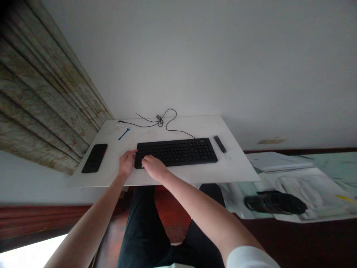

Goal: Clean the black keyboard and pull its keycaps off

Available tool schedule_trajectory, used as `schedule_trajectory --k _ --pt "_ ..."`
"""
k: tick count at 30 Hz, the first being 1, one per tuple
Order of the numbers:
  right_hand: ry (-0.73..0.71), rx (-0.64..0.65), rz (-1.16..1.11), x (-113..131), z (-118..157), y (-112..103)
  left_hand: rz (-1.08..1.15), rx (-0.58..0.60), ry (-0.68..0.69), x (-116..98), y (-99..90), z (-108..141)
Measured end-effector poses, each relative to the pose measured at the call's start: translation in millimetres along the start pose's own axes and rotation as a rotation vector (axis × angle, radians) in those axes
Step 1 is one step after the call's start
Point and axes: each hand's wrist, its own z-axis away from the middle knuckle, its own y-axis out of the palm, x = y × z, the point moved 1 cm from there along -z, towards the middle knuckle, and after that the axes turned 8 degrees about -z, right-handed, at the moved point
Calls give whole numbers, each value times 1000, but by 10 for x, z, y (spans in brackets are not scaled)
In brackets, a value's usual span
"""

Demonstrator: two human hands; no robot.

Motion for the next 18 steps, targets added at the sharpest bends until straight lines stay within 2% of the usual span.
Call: schedule_trajectory --k 5,13,15,18 --pt "93 -58 -38 -424 511 -381 74 -22 -46 -37 20 10" --pt "314 -270 16 -1115 1471 -1001 64 -47 -38 -3 57 7" --pt "377 -343 27 -1238 1573 -1071 54 -52 -36 0 67 0" --pt "440 -424 3 -1301 1533 -1063 43 -55 -32 7 74 -6"
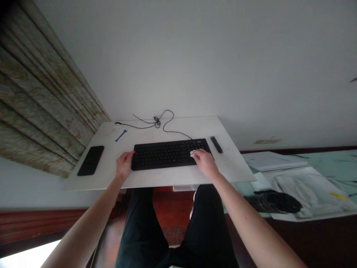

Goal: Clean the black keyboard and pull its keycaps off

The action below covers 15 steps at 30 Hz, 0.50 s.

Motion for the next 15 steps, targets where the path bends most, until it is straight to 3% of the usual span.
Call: schedule_trajectory --k 3,15 --pt "-25 41 -86 176 -95 195 -2 -2 15 5 -1 -2" --pt "-248 296 -219 1312 -431 1175 -15 15 61 108 0 -19"
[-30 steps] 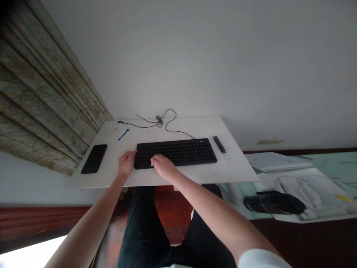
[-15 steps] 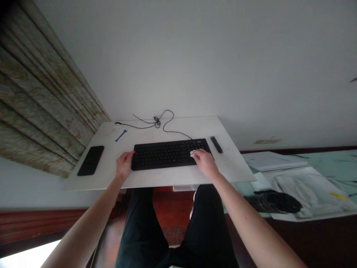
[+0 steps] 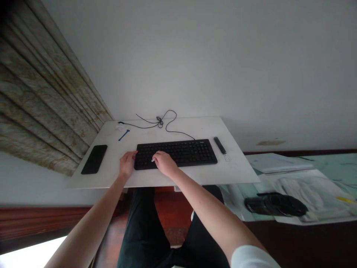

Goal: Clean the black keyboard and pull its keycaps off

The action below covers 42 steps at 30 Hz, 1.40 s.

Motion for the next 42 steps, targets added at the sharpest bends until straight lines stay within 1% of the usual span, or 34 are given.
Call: schedule_trajectory --k 3,6,9,12,17,20,24,27,31,36,39,42 --pt "-46 84 16 203 -192 281 -50 10 45 65 -3 -4" --pt "-113 168 46 375 -381 531 -62 17 46 86 -5 -5" --pt "-194 211 84 461 -567 662 3 -17 -1 57 2 -1" --pt "-199 243 138 440 -749 649 77 -63 -47 8 15 2" --pt "-101 251 170 325 -979 529 89 -61 -57 -42 24 -1" --pt "-28 229 190 291 -1024 508 76 -56 -61 -39 23 -4" --pt "47 182 231 241 -960 463 80 -23 -78 -36 22 -2" --pt "67 150 284 137 -833 337 75 -9 -56 -62 10 3" --pt "108 88 331 -100 -592 37 74 -15 -28 -105 -12 12" --pt "182 -67 341 -474 -208 -456 62 -13 -36 -115 -15 14" --pt "265 -151 381 -727 44 -787 58 -18 -36 -114 -10 13" --pt "350 -206 429 -978 277 -1115 53 -15 -25 -118 -10 13"
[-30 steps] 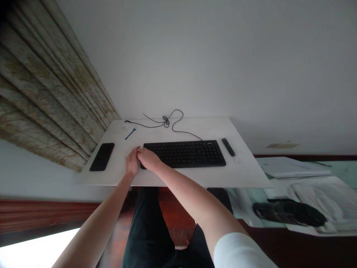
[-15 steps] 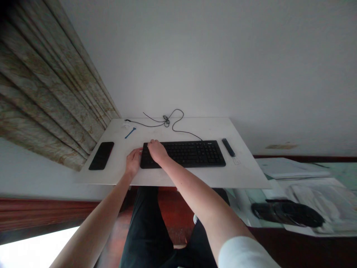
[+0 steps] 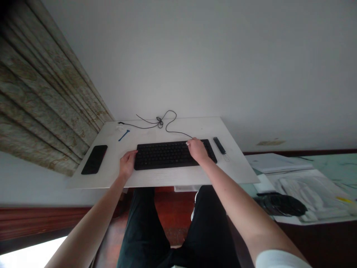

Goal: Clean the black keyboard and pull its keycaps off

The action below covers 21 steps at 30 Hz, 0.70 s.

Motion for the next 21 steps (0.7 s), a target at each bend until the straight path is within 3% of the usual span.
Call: schedule_trajectory --k 5,9,15,21 --pt "130 -89 62 -500 73 -233 -15 -4 10 -1 0 -3" --pt "121 -107 35 -595 161 -256 -27 -4 27 -4 4 -7" --pt "80 -169 -118 -377 261 -141 -32 0 23 -24 7 -3" --pt "-18 -86 -292 199 199 177 -24 -1 13 -19 8 -2"
